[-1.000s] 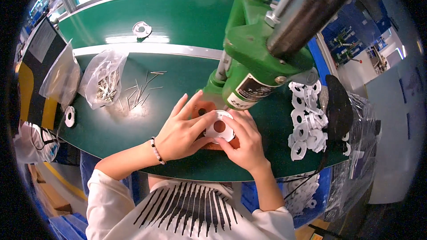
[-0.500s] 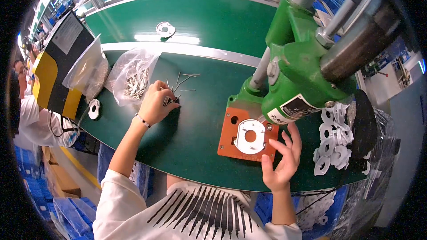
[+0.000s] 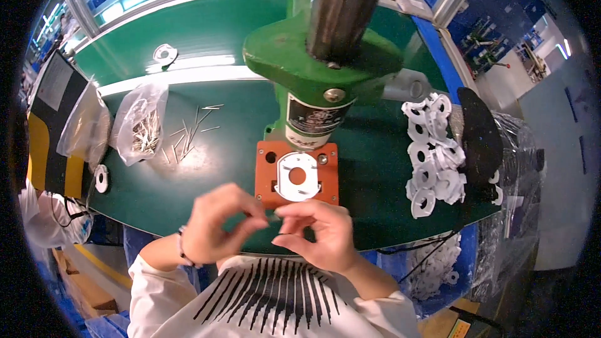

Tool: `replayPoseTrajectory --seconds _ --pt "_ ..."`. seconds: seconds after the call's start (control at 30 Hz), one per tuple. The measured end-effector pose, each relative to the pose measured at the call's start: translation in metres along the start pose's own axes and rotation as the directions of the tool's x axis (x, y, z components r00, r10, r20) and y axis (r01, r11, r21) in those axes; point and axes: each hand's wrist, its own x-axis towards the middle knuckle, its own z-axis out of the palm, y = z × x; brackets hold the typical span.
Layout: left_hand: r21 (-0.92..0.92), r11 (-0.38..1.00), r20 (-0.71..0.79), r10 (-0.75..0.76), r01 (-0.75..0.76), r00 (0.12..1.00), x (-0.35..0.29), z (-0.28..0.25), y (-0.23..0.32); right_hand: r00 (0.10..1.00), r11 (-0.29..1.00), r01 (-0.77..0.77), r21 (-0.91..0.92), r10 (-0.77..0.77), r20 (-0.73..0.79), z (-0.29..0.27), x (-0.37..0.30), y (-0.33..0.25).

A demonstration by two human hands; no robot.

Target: The person repeatedly places a plastic piece into a fixture, inserts a metal pin by hand, operates a manual press lever to press the pin in, and removes the assembled piece.

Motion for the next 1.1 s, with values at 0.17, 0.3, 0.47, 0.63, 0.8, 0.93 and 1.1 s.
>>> replayPoseTrajectory --seconds 0.17,0.3,0.47,0.63,0.8,0.93,1.1 --pt "-0.193 0.98 -0.015 0.043 -0.045 0.999 0.003 0.023 -0.005 0.998 0.951 -0.055 0.304 0.048 0.031 -0.012 0.001 0.008" --pt "0.031 0.992 -0.213 0.125 -0.121 0.969 0.006 0.027 -0.034 0.956 0.966 0.023 -0.259 -0.097 -0.278 -0.047 0.041 0.024" --pt "0.267 0.946 -0.06 0.209 -0.186 0.976 -0.011 0.046 -0.052 0.975 0.888 0.061 -0.455 -0.151 -0.164 -0.036 0.061 0.035" --pt "0.311 0.926 -0.073 0.248 -0.214 0.966 -0.014 0.049 -0.056 0.981 0.901 -0.019 -0.433 -0.067 -0.182 -0.032 0.066 0.044" --pt "0.31 0.926 -0.077 0.25 -0.215 0.965 -0.014 0.049 -0.056 0.985 0.884 -0.026 -0.466 -0.055 -0.161 -0.033 0.068 0.046" --pt "0.312 0.925 -0.085 0.254 -0.217 0.963 -0.015 0.051 -0.057 0.984 0.891 -0.043 -0.451 -0.04 -0.173 -0.033 0.064 0.046" --pt "0.319 0.923 -0.086 0.256 -0.217 0.963 -0.015 0.05 -0.057 0.981 0.894 -0.038 -0.447 -0.051 -0.185 -0.032 0.063 0.046"
